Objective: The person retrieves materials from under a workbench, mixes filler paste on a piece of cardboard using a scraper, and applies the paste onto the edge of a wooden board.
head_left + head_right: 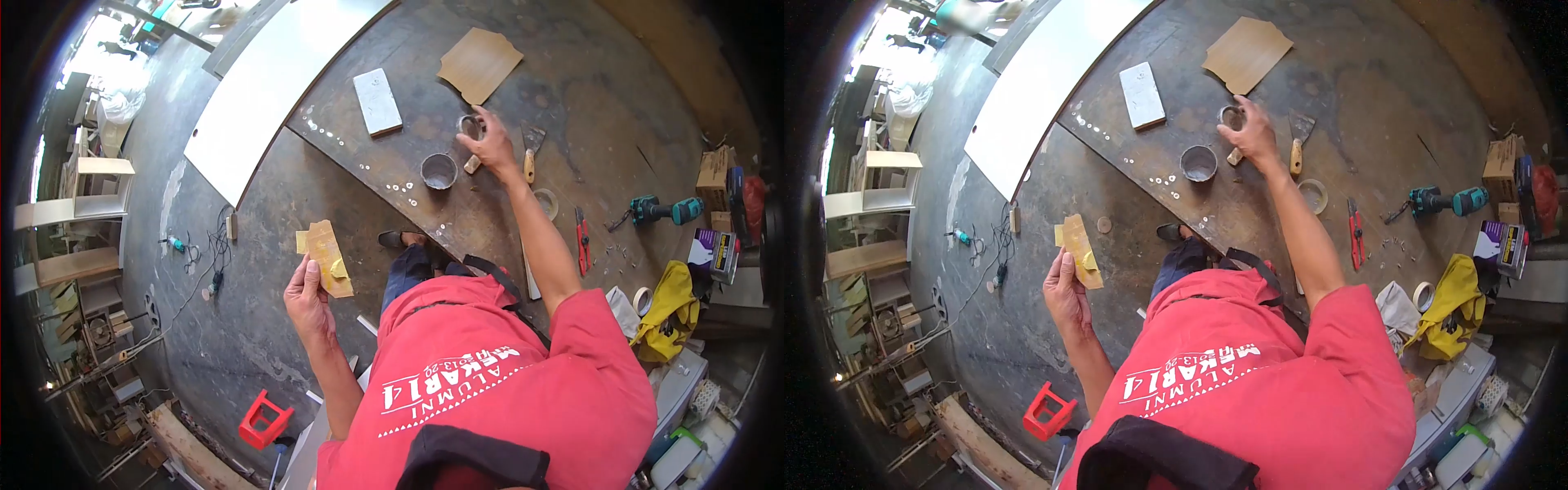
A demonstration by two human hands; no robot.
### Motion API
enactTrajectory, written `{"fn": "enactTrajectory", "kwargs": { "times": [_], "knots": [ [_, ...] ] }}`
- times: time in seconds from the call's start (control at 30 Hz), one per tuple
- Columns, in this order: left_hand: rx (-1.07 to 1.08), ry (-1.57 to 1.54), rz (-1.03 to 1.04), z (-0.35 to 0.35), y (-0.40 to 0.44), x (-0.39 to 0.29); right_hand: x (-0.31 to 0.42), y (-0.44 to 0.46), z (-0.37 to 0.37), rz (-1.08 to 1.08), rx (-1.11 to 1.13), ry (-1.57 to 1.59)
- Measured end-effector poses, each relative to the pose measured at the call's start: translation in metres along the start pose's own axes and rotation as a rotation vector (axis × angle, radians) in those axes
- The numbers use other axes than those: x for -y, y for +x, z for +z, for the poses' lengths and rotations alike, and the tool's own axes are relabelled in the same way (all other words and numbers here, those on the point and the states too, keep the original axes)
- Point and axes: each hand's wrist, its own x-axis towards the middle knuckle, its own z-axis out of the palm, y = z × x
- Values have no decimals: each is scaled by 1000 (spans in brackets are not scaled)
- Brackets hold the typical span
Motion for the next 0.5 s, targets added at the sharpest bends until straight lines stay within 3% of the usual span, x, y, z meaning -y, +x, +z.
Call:
{"fn": "enactTrajectory", "kwargs": {
  "times": [0.03, 0.07, 0.13, 0.17, 0.3, 0.37, 0.4, 0.47, 0.5],
  "knots": [
    [-5, 1, -8, -1, -1, 1, 1, 1, -2, 242, 117, 437],
    [-13, -5, -7, -1, -1, 2, 8, -1, -11, 236, 125, 434],
    [-39, -2, -29, -1, -1, 5, 26, -12, -35, 413, 290, 1332],
    [-41, -7, -33, -3, -1, 7, 34, -17, -42, 407, 311, 1433],
    [-9, 41, -35, -8, 4, 12, 44, -27, -49, 388, 378, 1462],
    [-22, 48, -27, -5, 4, 11, 47, -29, -43, 295, 339, 994],
    [-11, 24, -23, 0, 2, 9, 50, -31, -39, 294, 351, 993],
    [-9, -4, -18, 4, -2, 6, 60, -39, -29, 90, 259, 508],
    [-6, -1, -22, 4, -4, 5, 68, -42, -27, 18, 221, 464]
  ]
}}
